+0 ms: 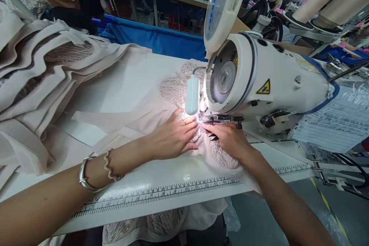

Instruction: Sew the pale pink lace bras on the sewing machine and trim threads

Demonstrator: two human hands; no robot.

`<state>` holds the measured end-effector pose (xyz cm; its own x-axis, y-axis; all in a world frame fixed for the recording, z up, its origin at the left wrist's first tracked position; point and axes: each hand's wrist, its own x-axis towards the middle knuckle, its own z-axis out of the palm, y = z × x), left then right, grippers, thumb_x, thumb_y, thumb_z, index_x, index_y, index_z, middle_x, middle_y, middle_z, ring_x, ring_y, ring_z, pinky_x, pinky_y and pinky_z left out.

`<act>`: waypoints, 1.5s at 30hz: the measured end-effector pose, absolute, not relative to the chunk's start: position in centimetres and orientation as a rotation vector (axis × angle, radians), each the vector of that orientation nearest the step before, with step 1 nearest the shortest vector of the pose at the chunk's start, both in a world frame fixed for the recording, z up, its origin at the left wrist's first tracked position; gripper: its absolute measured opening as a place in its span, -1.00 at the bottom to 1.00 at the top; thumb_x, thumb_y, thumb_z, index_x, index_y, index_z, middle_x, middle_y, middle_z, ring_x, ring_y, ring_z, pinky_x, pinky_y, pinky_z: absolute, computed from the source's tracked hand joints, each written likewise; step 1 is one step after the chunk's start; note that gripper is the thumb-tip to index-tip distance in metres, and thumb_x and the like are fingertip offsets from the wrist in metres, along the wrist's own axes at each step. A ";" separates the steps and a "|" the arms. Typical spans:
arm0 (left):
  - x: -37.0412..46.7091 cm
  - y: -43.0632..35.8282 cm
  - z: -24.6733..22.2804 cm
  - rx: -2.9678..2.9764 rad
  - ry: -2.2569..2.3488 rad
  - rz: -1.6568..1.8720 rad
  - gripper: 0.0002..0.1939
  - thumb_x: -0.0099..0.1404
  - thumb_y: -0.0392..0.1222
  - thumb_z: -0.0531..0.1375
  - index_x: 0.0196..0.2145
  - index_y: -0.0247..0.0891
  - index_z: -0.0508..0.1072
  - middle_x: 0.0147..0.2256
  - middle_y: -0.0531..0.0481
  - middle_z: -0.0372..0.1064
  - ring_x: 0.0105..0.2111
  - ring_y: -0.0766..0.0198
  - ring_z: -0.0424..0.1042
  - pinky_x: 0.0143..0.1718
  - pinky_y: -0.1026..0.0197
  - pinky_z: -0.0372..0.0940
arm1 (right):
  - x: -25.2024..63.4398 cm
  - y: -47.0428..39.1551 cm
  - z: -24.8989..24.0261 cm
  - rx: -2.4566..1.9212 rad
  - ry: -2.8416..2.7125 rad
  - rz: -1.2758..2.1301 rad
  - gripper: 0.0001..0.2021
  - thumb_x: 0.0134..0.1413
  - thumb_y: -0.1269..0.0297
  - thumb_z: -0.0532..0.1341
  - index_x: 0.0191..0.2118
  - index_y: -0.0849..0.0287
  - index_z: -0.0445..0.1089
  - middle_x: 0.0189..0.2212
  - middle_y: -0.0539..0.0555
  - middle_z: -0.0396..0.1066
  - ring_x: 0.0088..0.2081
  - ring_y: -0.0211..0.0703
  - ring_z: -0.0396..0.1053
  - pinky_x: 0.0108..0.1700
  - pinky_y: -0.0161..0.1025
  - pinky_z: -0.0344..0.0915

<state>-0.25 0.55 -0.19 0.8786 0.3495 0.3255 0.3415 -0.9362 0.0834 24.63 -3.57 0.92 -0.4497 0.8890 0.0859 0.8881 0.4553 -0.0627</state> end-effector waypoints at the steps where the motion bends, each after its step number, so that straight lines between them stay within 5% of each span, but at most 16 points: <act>1: -0.2 0.6 -0.1 3.011 0.560 0.515 -0.43 0.60 0.05 -0.24 0.11 -0.35 0.40 0.04 -0.26 0.47 0.06 -0.06 0.39 0.17 -0.22 -0.03 | 24.7 -3.6 1.0 -1.594 -2.597 0.001 -0.53 0.23 0.47 0.07 0.16 -0.03 0.46 -0.28 0.01 0.62 -0.25 -0.13 0.50 -0.24 -0.28 0.31; 7: 0.1 0.2 0.1 3.010 0.622 0.501 -0.54 0.58 0.02 -0.14 0.02 -0.30 0.45 -0.02 -0.25 0.46 0.01 -0.06 0.38 0.13 -0.22 0.01 | 25.6 -5.2 1.8 -1.716 -2.578 0.017 -0.77 0.24 0.20 0.22 -0.05 0.12 0.49 -0.39 0.05 0.60 -0.38 -0.08 0.47 -0.37 -0.25 0.15; 9: 0.2 0.1 -0.1 3.009 0.621 0.541 -0.54 0.58 0.02 -0.12 0.00 -0.32 0.45 0.00 -0.26 0.45 0.05 -0.07 0.36 0.16 -0.22 -0.01 | 25.7 -6.0 1.9 -1.787 -2.594 0.069 -0.79 0.17 0.27 0.25 -0.08 0.14 0.47 -0.47 0.02 0.56 -0.46 -0.10 0.43 -0.42 -0.27 0.07; 15: 0.2 0.1 -0.6 2.980 0.540 0.558 -0.51 0.60 0.02 -0.16 0.01 -0.34 0.44 -0.11 -0.20 0.50 -0.03 0.00 0.43 0.17 -0.18 -0.01 | 25.4 -6.7 1.9 -1.798 -2.663 0.061 -0.24 -0.07 0.63 0.06 0.29 0.04 0.30 -0.52 -0.04 0.48 -0.53 -0.20 0.24 -0.45 -0.27 -0.11; 18: 0.1 0.1 -0.5 2.988 0.537 0.562 -0.54 0.59 0.00 -0.14 0.01 -0.31 0.45 -0.09 -0.20 0.50 0.01 -0.02 0.41 0.16 -0.17 0.02 | 25.1 -6.1 2.0 -1.771 -2.714 0.065 -0.18 -0.05 0.67 0.01 0.34 -0.09 0.28 -0.51 -0.04 0.47 -0.54 -0.22 0.17 -0.45 -0.25 -0.14; 28: 0.0 0.2 -0.4 2.971 0.571 0.560 -0.44 0.59 0.07 -0.21 0.11 -0.37 0.39 -0.03 -0.27 0.50 0.03 -0.08 0.41 0.16 -0.20 -0.01 | 24.7 -4.4 2.3 -1.783 -2.683 0.101 -0.24 0.05 0.66 0.02 0.31 -0.12 0.30 -0.32 -0.01 0.60 -0.43 -0.20 0.35 -0.45 -0.29 -0.06; 35: 0.3 -0.1 -0.6 2.999 0.587 0.568 -0.51 0.59 0.01 -0.15 0.02 -0.35 0.46 0.03 -0.29 0.46 0.07 -0.10 0.37 0.13 -0.18 0.01 | 25.8 -5.3 0.9 -1.479 -2.610 -0.109 -0.39 -0.06 0.65 0.03 0.11 0.14 0.45 -0.53 -0.03 0.49 -0.52 -0.19 0.29 -0.43 -0.28 0.04; 45: 0.1 0.2 -0.3 3.006 0.598 0.579 -0.43 0.59 0.08 -0.23 0.01 -0.33 0.44 -0.02 -0.27 0.48 0.05 -0.07 0.39 0.18 -0.24 -0.08 | 26.3 -4.9 0.6 -1.303 -2.631 -0.202 -0.37 0.03 0.69 0.02 0.11 0.06 0.53 -0.55 -0.05 0.41 -0.50 -0.25 0.28 -0.40 -0.31 0.14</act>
<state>0.09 0.17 -0.27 0.8576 0.3740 0.3532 0.3656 -0.9261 0.0930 26.31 -4.89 0.56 -0.5923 0.7701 0.2370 0.7973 0.6026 0.0344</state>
